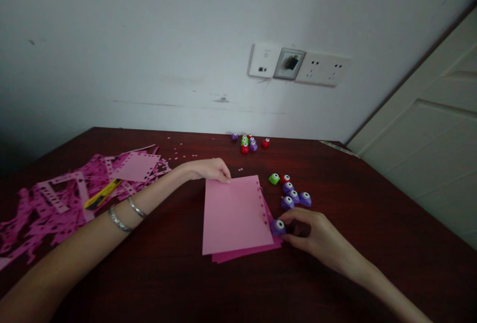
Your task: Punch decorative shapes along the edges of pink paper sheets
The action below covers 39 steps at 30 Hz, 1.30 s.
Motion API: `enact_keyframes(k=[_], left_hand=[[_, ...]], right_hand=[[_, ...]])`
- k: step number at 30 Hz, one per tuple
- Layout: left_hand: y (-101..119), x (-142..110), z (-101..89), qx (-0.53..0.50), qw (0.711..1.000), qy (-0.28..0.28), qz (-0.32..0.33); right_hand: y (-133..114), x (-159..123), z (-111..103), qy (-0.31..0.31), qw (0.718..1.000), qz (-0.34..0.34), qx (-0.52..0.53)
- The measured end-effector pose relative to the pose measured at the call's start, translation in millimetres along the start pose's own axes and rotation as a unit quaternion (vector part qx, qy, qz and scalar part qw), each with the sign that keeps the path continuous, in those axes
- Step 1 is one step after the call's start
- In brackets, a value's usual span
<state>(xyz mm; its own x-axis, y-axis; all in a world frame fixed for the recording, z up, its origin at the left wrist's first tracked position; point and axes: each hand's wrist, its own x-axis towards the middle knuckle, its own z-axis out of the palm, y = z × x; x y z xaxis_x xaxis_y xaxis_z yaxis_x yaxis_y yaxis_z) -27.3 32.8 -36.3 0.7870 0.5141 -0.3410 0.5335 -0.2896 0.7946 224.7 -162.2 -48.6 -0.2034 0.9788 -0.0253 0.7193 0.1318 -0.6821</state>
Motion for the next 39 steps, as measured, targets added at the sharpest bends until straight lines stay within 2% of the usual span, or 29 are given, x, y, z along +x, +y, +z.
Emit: enact_keyframes(k=[39], left_hand=[[-3.0, -0.3, -2.2, -0.043, 0.999, -0.007, -0.01]], right_hand=[[-5.0, 1.2, -1.2, 0.0, 1.0, 0.002, 0.013]])
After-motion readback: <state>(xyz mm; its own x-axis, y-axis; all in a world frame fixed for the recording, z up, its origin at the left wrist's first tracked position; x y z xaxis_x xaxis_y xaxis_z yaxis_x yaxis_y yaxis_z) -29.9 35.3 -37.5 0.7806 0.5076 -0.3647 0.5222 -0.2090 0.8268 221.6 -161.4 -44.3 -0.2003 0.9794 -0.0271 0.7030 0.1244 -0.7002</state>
